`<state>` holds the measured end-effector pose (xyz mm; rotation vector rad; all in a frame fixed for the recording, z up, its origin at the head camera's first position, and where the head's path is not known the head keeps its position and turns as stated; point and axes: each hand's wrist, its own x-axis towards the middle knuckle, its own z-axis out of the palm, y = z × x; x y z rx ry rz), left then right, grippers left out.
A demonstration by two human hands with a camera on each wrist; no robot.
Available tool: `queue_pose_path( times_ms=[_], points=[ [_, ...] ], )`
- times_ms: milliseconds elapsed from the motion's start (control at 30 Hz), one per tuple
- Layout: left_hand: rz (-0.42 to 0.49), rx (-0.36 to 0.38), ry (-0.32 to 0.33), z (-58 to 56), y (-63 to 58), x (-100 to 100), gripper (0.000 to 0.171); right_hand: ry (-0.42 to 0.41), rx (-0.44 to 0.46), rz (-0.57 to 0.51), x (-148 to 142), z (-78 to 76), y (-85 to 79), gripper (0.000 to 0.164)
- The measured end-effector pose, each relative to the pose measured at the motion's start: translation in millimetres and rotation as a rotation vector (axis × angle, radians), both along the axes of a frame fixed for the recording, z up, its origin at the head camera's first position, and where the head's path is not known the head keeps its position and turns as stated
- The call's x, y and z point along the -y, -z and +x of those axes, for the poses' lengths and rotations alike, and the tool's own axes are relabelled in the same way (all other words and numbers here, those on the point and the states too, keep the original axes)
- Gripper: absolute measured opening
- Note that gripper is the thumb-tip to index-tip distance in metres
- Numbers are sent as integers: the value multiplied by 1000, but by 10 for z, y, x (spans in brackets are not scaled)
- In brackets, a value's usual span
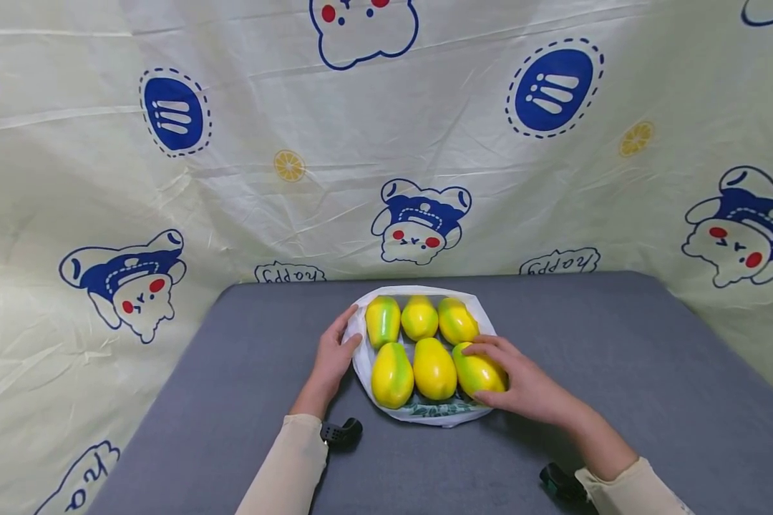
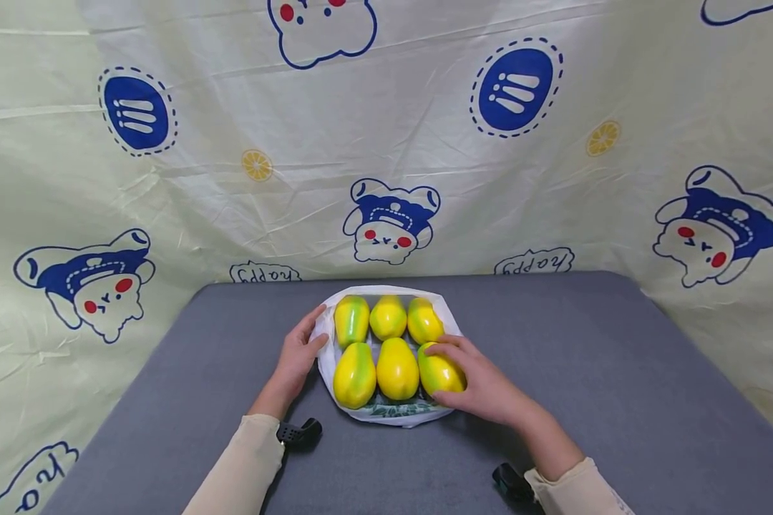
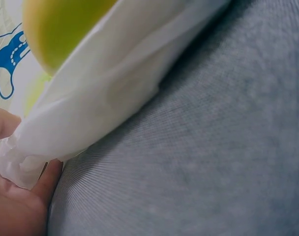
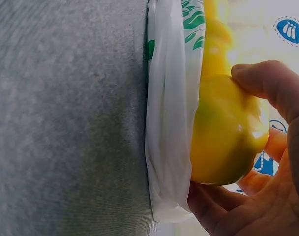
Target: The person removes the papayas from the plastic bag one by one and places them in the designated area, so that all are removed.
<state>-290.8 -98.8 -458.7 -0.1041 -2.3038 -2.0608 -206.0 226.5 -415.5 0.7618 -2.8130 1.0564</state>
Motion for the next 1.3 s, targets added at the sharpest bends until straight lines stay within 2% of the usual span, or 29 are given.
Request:
queue_pose_path(
  times_ms=[267,467,633,667,933,1133,1300],
  points=[
    [48,-5,6,15,5,9,55,20,74,-76,-46,16,-47,57],
    [58,2,20,11,-12,7,56,28,109,-168,-97,61,-198,58],
    [51,2,19,7,-12,5,56,44,103,-257,-157,85,-327,60],
    [50,-4,17,-13,20,6,56,48,96,-272,-170,84,-349,60],
    [48,1,10,-17,23,10,57,146,37,-341,-273,10,-427,62],
    [49,-5,11,5,11,11,57,263,33,-343,-401,-129,-370,64],
    [50,-14,15,7,1,10,57,360,70,-308,-527,-252,-304,67]
  ],
)
